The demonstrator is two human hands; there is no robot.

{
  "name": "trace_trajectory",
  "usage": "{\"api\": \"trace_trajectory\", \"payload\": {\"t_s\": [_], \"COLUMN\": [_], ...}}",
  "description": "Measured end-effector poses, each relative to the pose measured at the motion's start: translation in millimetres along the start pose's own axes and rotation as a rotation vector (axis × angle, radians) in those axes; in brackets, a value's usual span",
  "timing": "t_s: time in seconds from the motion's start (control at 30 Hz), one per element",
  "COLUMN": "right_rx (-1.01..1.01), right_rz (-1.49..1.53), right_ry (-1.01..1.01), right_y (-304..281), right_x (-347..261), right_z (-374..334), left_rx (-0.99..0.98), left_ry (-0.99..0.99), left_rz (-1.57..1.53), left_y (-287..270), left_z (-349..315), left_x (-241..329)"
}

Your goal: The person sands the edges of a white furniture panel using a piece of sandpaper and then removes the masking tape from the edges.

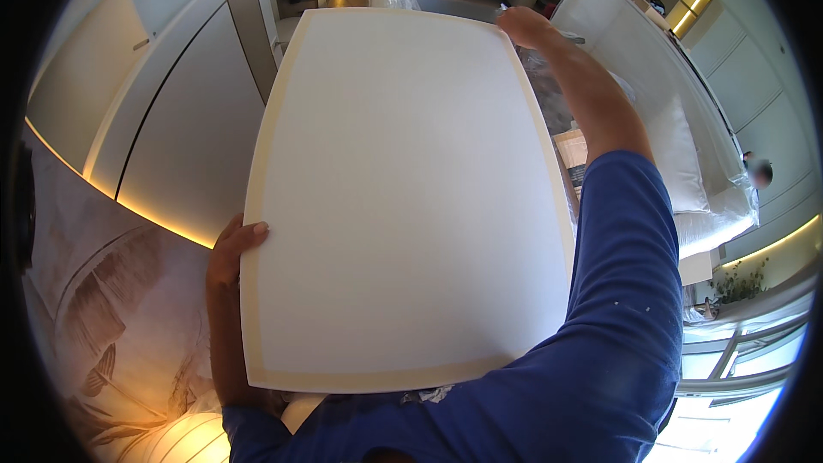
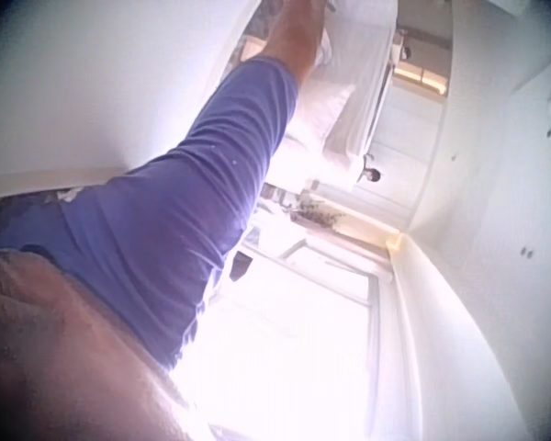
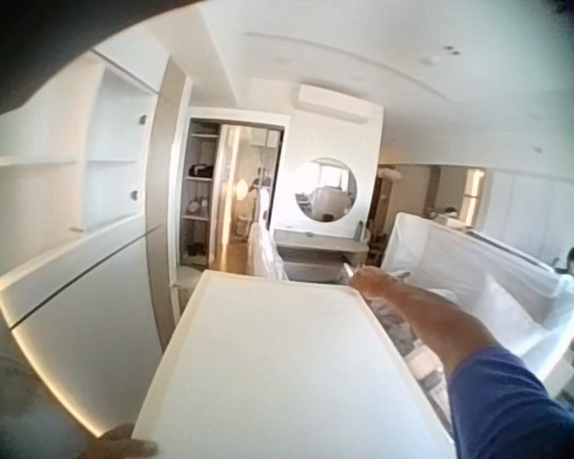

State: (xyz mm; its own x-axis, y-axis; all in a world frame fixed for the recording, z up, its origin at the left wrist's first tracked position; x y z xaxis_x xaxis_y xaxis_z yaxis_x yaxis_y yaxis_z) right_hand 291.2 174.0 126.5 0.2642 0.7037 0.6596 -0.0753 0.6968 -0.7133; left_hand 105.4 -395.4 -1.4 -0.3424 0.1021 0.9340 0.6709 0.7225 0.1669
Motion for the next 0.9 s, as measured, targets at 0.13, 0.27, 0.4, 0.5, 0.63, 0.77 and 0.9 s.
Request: {"api": "trace_trajectory", "payload": {"t_s": [0.13, 0.27, 0.4, 0.5, 0.63, 0.77, 0.9], "right_rx": [-0.011, 0.008, 0.12, 0.235, 0.167, 0.064, -0.002], "right_rz": [0.006, 0.019, 0.005, 0.036, 0.212, 0.168, 0.106], "right_ry": [-0.035, 0.021, 0.017, 0.067, 0.251, 0.207, 0.158], "right_y": [-3, -5, -11, -16, -7, -5, -10], "right_x": [-18, -11, -11, -8, 11, 11, 1], "right_z": [9, 6, 0, -3, -5, -6, -1], "left_rx": [-0.093, -0.074, -0.035, -0.043, 0.025, -0.043, -0.075], "left_ry": [-0.014, -0.043, -0.068, -0.07, -0.043, -0.052, -0.045], "left_rz": [0.013, -0.023, -0.014, 0.01, -0.012, -0.017, -0.018], "left_y": [-1, 2, 2, -2, -4, -2, -1], "left_z": [1, -1, -4, -1, 0, 1, 2], "left_x": [1, -3, -2, -5, -5, -7, -5]}}
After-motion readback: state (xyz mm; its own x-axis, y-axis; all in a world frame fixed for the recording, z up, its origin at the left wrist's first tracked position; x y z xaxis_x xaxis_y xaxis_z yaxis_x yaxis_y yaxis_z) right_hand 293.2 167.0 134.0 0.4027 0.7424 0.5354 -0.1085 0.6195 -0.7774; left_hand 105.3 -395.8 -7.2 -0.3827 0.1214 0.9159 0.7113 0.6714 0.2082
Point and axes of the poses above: each hand's wrist, its own z-axis towards the middle knuckle, its own y-axis out of the palm, x = y × z, the point moved 10 cm from there along z, towards the middle knuckle, and after that the axes turned 15 degrees about x, right-handed, at the moved point
